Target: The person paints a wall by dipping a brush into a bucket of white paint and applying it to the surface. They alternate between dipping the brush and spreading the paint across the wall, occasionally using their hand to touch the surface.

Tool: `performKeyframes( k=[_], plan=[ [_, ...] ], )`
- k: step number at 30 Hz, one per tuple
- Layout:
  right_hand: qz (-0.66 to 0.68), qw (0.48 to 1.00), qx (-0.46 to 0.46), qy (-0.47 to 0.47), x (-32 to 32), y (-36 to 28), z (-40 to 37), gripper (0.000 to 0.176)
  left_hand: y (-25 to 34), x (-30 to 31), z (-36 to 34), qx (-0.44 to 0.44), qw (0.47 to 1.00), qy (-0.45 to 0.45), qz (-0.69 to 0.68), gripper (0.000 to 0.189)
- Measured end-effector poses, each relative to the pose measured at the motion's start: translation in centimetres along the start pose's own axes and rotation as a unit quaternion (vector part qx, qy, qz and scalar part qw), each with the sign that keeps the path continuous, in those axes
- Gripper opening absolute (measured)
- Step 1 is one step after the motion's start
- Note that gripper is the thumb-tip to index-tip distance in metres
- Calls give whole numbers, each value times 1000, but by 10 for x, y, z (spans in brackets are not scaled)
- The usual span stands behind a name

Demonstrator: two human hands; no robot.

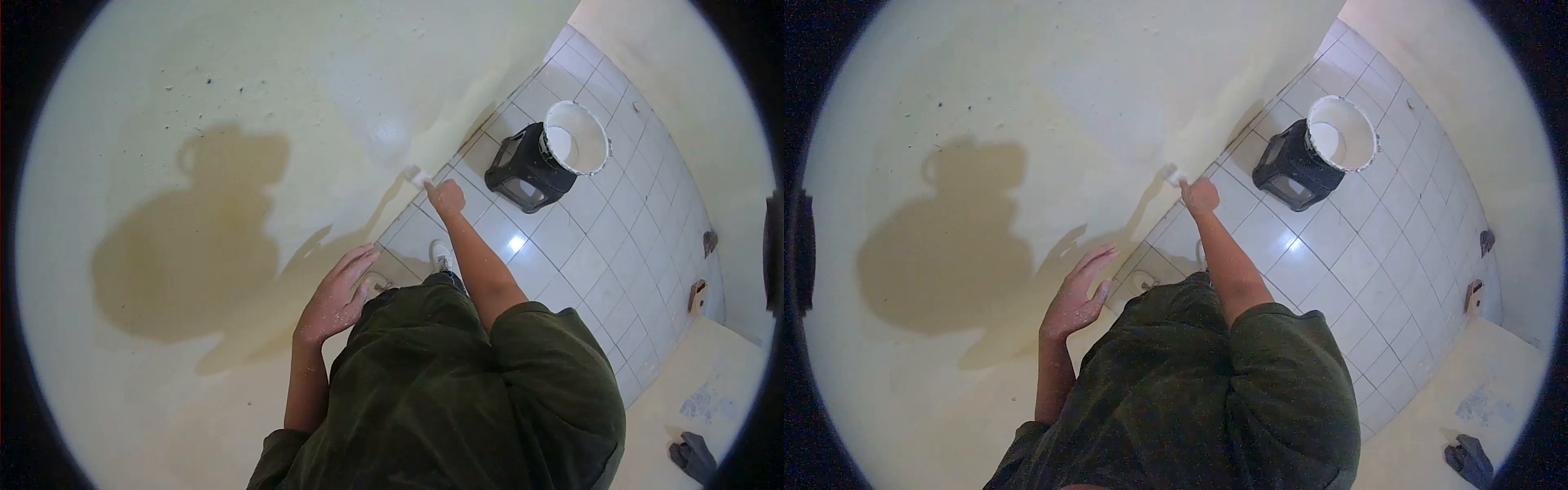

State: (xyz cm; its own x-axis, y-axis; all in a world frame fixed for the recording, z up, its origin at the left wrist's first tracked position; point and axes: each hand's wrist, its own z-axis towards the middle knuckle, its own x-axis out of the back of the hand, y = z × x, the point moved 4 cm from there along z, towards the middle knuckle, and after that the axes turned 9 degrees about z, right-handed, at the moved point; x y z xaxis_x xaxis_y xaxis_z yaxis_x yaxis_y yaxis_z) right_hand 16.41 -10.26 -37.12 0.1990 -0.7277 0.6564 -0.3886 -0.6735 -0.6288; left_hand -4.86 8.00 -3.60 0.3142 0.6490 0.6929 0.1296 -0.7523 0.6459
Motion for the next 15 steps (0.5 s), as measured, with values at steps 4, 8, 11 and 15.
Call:
performKeyframes(
  k=[4,8,11,15],
  plan=[
    [13,1000,-4,-8,72,-83,-13,75,6,5,7,4,1000,4,5,51],
    [142,987,65,-42,168,-140,-51,68,5,3,14,-26,999,22,20,48],
    [305,941,130,-62,190,-159,-71,67,10,2,24,-34,999,26,19,49],
    [331,926,178,-41,159,-168,-60,68,24,-2,38,-37,999,28,7,49]
  ],
)
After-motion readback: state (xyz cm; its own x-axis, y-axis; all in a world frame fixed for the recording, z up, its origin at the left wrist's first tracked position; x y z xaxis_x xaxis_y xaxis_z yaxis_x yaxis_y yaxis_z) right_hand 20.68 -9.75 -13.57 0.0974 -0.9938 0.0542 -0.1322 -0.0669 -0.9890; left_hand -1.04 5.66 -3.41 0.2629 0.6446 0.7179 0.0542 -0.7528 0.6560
